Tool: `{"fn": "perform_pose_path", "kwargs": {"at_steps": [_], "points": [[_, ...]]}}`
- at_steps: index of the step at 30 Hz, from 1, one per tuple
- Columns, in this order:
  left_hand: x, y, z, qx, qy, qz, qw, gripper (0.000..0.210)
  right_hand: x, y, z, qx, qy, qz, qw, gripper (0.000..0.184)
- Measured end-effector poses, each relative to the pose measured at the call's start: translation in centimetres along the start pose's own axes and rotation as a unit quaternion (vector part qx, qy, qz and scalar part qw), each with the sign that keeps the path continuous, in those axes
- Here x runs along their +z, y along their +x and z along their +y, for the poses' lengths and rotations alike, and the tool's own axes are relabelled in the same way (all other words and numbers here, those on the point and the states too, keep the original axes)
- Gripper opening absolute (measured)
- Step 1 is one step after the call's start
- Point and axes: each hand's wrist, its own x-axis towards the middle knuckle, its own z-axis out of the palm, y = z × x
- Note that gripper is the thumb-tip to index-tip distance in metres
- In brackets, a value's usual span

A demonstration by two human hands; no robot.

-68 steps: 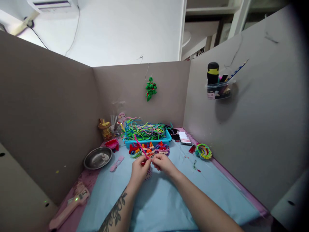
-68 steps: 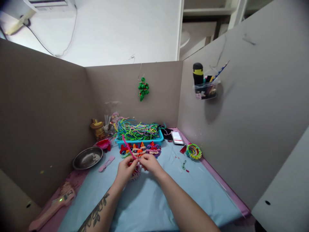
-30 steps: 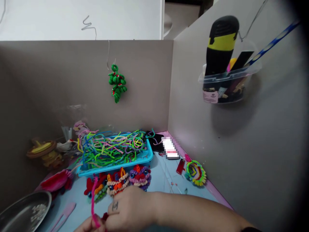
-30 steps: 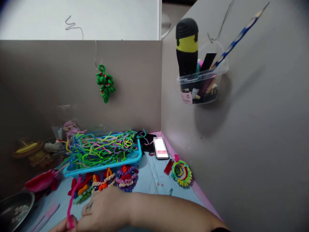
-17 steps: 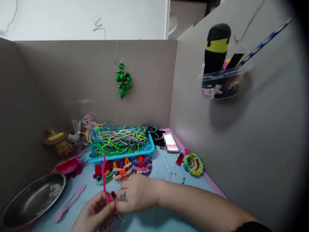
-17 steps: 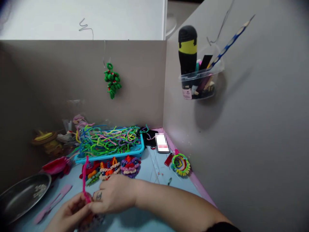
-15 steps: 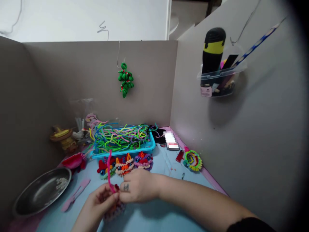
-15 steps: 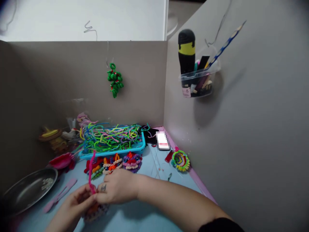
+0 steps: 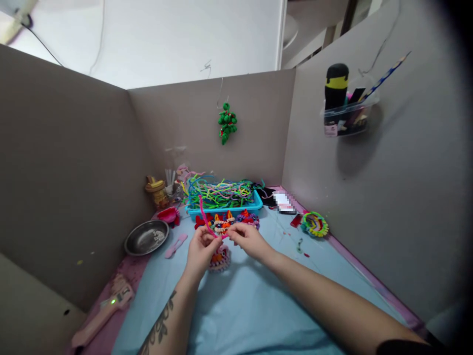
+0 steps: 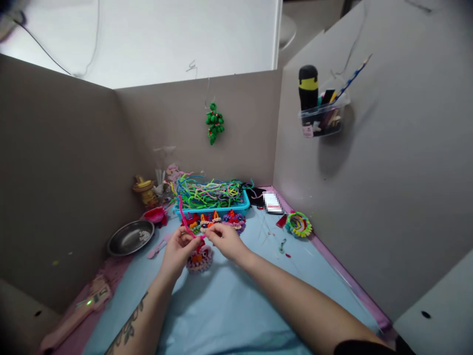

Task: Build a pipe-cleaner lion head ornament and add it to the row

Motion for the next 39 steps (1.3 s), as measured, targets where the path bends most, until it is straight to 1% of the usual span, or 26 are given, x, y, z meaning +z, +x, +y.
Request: {"fn": "perform_pose_path", "kwargs": {"at_steps": [2, 4, 8, 11, 14, 16, 19, 22, 26, 29, 32, 33, 35, 36, 37, 39], "points": [[-0.1, 0.0, -0.2, 0.024, -0.011, 0.012, 1.000, 0.038, 1.1, -0.1, -0.1, 0.041, 0.065, 0.022, 0.997, 0.021], [-0.3, 0.0, -0.5, 0.043, -0.020, 0.016, 0.999, 0.038, 2.0, -0.3, 0.1, 0.046, 0.093, 0.052, 0.993, 0.022], [-0.4, 0.1, -1.1, 0.052, -0.012, 0.001, 0.999, 0.037, 2.7, -1.0, 0.9, -0.004, 0.093, 0.099, 0.991, 0.025], [-0.3, 0.1, -1.5, 0.039, -0.001, -0.024, 0.999, 0.038, 2.3, -1.6, 1.3, -0.054, 0.041, 0.109, 0.992, 0.018], [0.0, 0.0, -1.8, 0.028, 0.000, -0.050, 0.998, 0.040, 1.6, -2.0, 1.6, -0.084, -0.022, 0.109, 0.990, 0.009], [0.1, -0.1, -2.0, 0.019, -0.005, -0.062, 0.998, 0.042, 1.1, -2.1, 1.8, -0.100, -0.047, 0.105, 0.988, 0.009], [0.1, -0.2, -2.0, 0.001, -0.012, -0.076, 0.997, 0.043, 0.7, -2.1, 2.1, -0.137, -0.062, 0.078, 0.985, 0.010], [0.1, -0.2, -1.9, -0.003, -0.019, -0.087, 0.996, 0.043, 0.5, -1.9, 2.3, -0.171, -0.067, 0.049, 0.982, 0.012], [0.2, -0.3, -1.8, 0.003, -0.031, -0.094, 0.995, 0.043, 0.6, -1.9, 2.2, -0.187, -0.069, 0.025, 0.979, 0.013], [0.4, -0.4, -1.8, 0.013, -0.036, -0.082, 0.996, 0.042, 0.7, -2.0, 2.1, -0.184, -0.065, 0.045, 0.980, 0.014], [0.3, -0.3, -1.5, 0.033, -0.017, -0.047, 0.998, 0.038, 0.8, -2.1, 2.2, -0.155, -0.053, 0.068, 0.984, 0.011], [0.2, -0.3, -1.4, 0.041, -0.008, -0.031, 0.999, 0.038, 0.9, -2.1, 2.3, -0.141, -0.044, 0.070, 0.987, 0.014], [-0.2, -0.1, -1.2, 0.052, 0.007, -0.004, 0.999, 0.037, 0.9, -2.2, 2.5, -0.112, -0.026, 0.070, 0.991, 0.031], [-0.3, 0.0, -1.1, 0.056, 0.013, 0.005, 0.998, 0.037, 0.9, -2.2, 2.6, -0.099, -0.020, 0.072, 0.992, 0.036], [-0.4, 0.1, -1.1, 0.060, 0.018, 0.011, 0.998, 0.037, 0.9, -2.2, 2.7, -0.090, -0.018, 0.077, 0.993, 0.037], [-0.5, 0.2, -1.1, 0.070, 0.032, 0.012, 0.997, 0.037, 1.0, -2.2, 2.7, -0.080, -0.021, 0.089, 0.993, 0.029]]}}
